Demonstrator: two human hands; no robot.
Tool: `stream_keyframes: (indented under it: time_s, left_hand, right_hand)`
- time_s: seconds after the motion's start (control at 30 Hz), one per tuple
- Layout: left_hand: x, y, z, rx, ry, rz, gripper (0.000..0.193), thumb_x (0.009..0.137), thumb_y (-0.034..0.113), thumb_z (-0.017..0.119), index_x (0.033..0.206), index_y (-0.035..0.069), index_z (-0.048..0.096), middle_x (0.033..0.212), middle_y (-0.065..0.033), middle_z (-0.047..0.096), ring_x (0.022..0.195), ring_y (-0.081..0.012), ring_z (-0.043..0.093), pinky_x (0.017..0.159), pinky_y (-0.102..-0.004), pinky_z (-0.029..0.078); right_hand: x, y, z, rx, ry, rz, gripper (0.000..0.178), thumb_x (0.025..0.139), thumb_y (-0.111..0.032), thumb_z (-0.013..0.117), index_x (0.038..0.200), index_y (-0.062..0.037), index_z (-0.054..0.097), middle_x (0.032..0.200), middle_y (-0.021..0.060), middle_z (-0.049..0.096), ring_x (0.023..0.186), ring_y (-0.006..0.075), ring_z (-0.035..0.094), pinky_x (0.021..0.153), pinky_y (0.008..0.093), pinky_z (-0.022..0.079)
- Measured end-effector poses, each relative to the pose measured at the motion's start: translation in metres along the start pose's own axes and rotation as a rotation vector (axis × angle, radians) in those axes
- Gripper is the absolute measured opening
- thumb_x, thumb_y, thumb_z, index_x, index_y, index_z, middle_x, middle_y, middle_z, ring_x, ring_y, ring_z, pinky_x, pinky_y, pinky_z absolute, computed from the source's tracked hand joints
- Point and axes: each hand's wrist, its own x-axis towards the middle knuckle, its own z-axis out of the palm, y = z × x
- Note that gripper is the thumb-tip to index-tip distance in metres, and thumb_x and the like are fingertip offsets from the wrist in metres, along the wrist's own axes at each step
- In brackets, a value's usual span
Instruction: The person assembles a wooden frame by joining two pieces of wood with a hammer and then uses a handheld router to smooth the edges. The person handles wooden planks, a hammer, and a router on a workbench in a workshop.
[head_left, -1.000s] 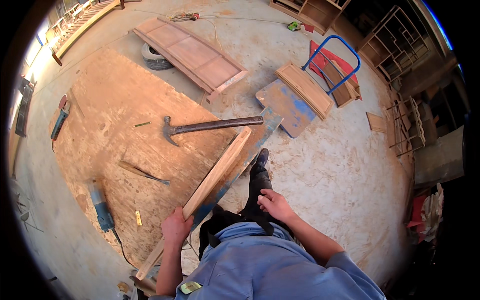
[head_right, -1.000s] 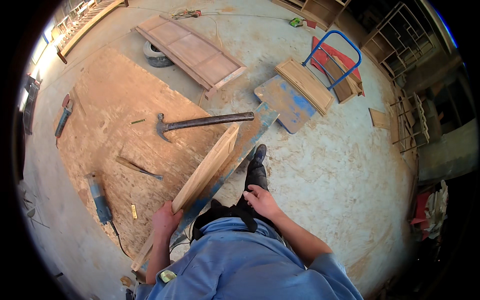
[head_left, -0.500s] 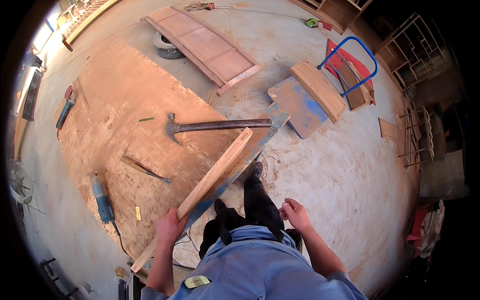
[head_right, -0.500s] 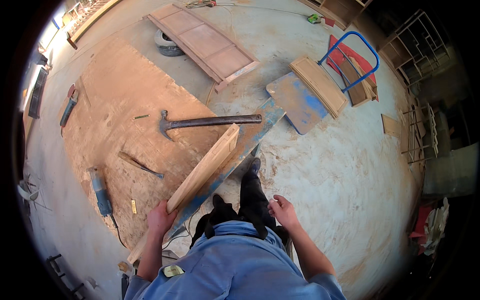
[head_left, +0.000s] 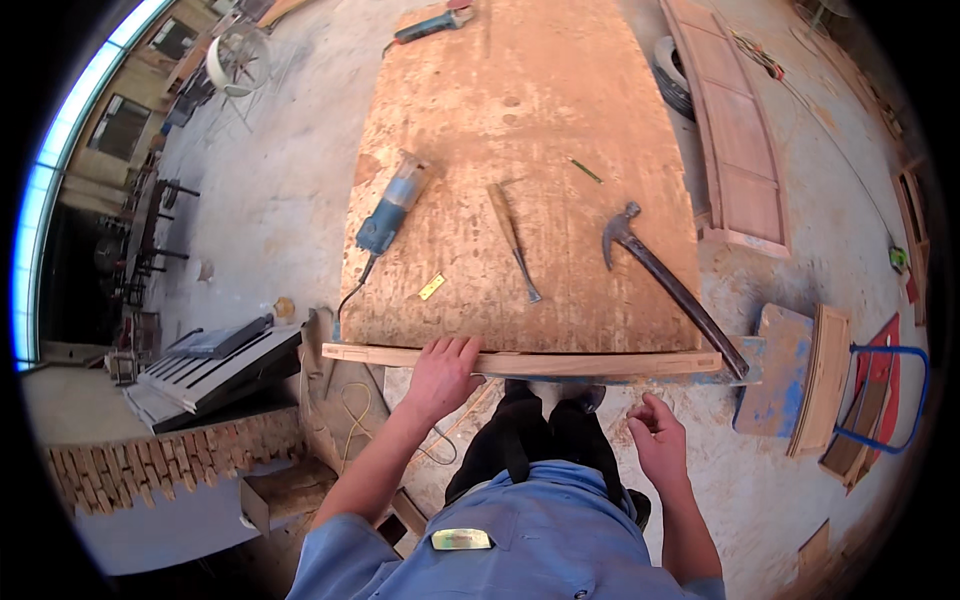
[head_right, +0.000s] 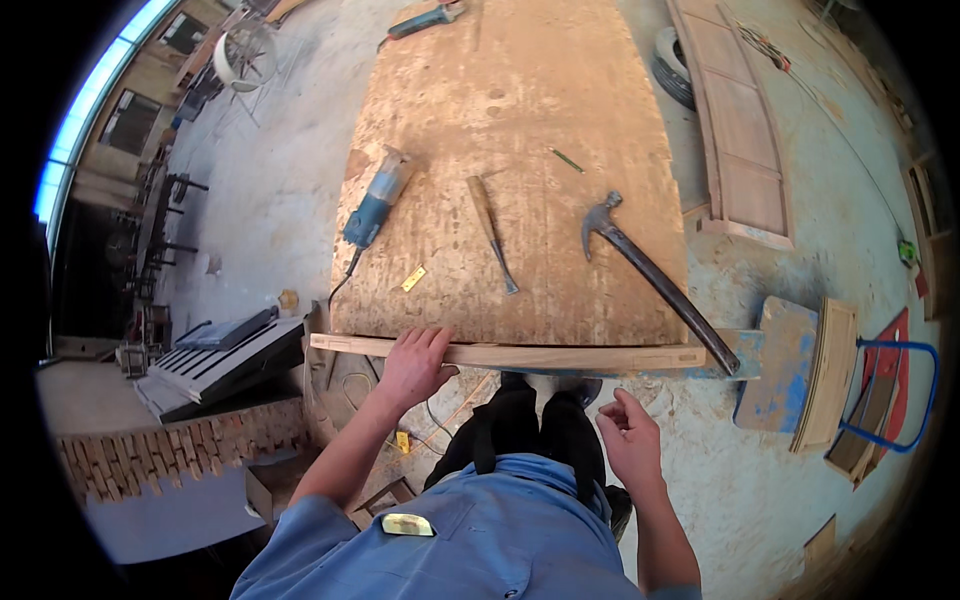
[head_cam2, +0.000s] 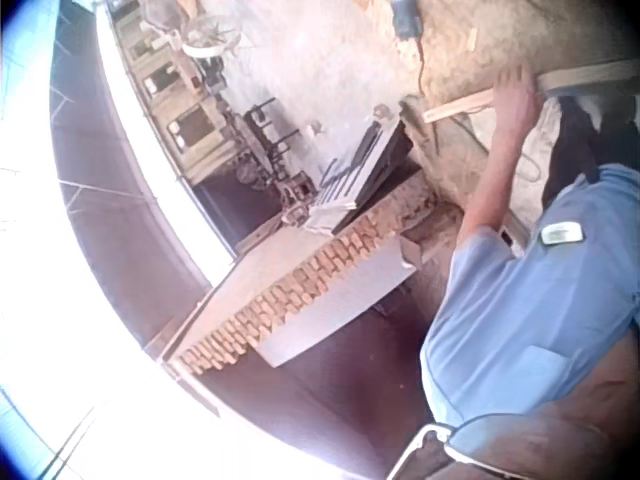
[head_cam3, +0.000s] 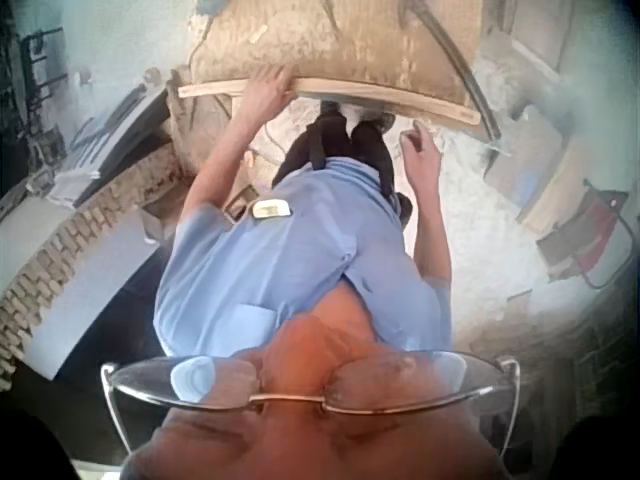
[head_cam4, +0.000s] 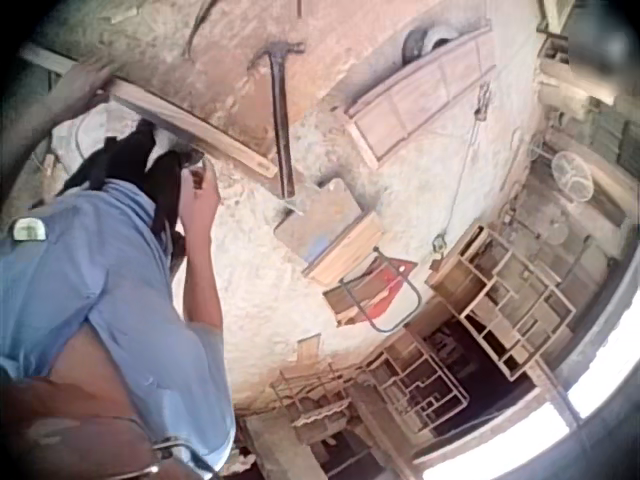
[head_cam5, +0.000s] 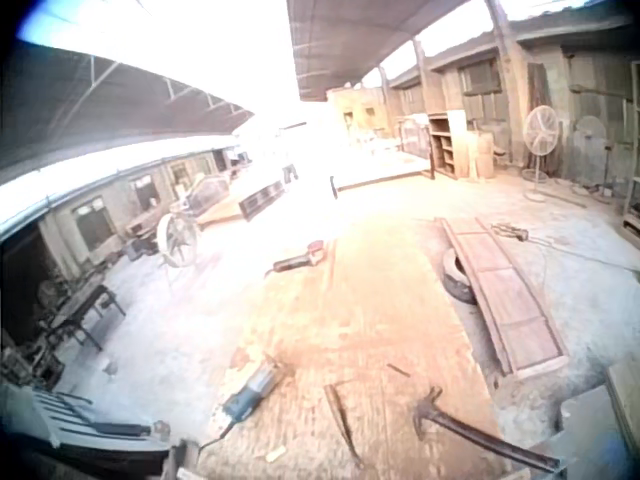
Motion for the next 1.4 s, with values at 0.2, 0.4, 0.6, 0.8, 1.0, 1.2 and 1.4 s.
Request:
stream_keyframes:
  time_s: [0.2, 0.4, 0.6, 0.8, 1.0, 1.2, 1.4]
  left_hand:
    - [-0.004, -0.060, -0.027, -0.193, 0.106, -0.253, 0.075, 0.079, 0.029, 0.082, 0.141, 0.005, 0.047, 0.124, -0.0202, 0.063, 0.116, -0.0383, 0.060, 0.099, -0.0468, 0.049]
    - [0.075, -0.220, -0.022, -0.126, 0.299, -0.417, 0.079, 0.080, 0.029, 0.082, 0.144, 0.002, 0.044, 0.133, -0.0235, 0.058, 0.121, -0.0399, 0.058, 0.099, -0.0466, 0.050]
    - [0.158, -0.259, -0.014, -0.159, 0.077, -0.529, 0.086, 0.075, 0.040, 0.081, 0.143, 0.003, 0.045, 0.128, -0.0215, 0.062, 0.118, -0.0380, 0.062, 0.097, -0.0461, 0.052]
    - [0.165, -0.265, -0.024, -0.227, 0.052, -0.571, 0.063, 0.074, 0.039, 0.075, 0.126, 0.007, 0.057, 0.114, -0.0174, 0.069, 0.106, -0.0359, 0.067, 0.089, -0.0461, 0.055]
    - [0.098, -0.311, -0.054, -0.033, 0.132, -0.659, 0.052, 0.074, 0.034, 0.071, 0.117, 0.007, 0.060, 0.109, -0.0171, 0.071, 0.104, -0.0354, 0.068, 0.088, -0.0456, 0.056]
    - [-0.048, -0.330, -0.092, -0.077, 0.244, -1.082, 0.071, 0.070, 0.041, 0.072, 0.132, 0.007, 0.059, 0.112, -0.0216, 0.072, 0.106, -0.0392, 0.068, 0.090, -0.0469, 0.053]
    - [-0.269, -0.305, -0.074, -0.731, 0.619, -1.248, 0.047, 0.078, 0.036, 0.071, 0.108, 0.000, 0.065, 0.087, -0.0076, 0.067, 0.071, -0.0180, 0.064, 0.067, -0.0322, 0.051]
  right_hand:
    - [0.005, -0.012, 0.046, -0.054, -0.202, 0.018, 0.029, 0.091, -0.009, 0.072, 0.116, 0.0037, 0.065, 0.095, 0.0093, 0.073, 0.085, 0.0140, 0.068, 0.077, 0.0290, 0.055]
    - [-0.002, -0.016, 0.096, 0.065, -0.142, 0.261, 0.016, 0.094, -0.011, 0.068, 0.101, 0.0034, 0.068, 0.089, 0.0100, 0.073, 0.080, 0.0132, 0.069, 0.076, 0.0279, 0.057]
    - [-0.018, -0.026, 0.135, 0.183, -0.006, 0.424, 0.019, 0.099, -0.012, 0.059, 0.096, 0.0047, 0.068, 0.090, 0.0114, 0.073, 0.076, 0.0156, 0.069, 0.071, 0.0289, 0.058]
    - [-0.014, -0.035, 0.154, 0.223, 0.014, 0.415, 0.018, 0.099, -0.011, 0.058, 0.098, 0.0045, 0.068, 0.093, 0.0117, 0.073, 0.079, 0.0158, 0.069, 0.073, 0.0291, 0.058]
    - [-0.004, -0.025, 0.151, 0.152, 0.000, 0.375, 0.018, 0.098, -0.012, 0.059, 0.099, 0.0035, 0.067, 0.095, 0.0113, 0.073, 0.083, 0.0160, 0.069, 0.074, 0.0302, 0.058]
    - [0.004, -0.012, 0.139, 0.163, -0.103, 0.301, 0.016, 0.098, -0.013, 0.061, 0.100, 0.0017, 0.067, 0.096, 0.0096, 0.073, 0.085, 0.0153, 0.069, 0.074, 0.0303, 0.058]
    - [0.022, -0.008, 0.124, 0.072, -0.225, 0.185, 0.014, 0.096, -0.014, 0.065, 0.097, -0.0001, 0.068, 0.091, 0.0071, 0.072, 0.083, 0.0127, 0.067, 0.074, 0.0291, 0.057]
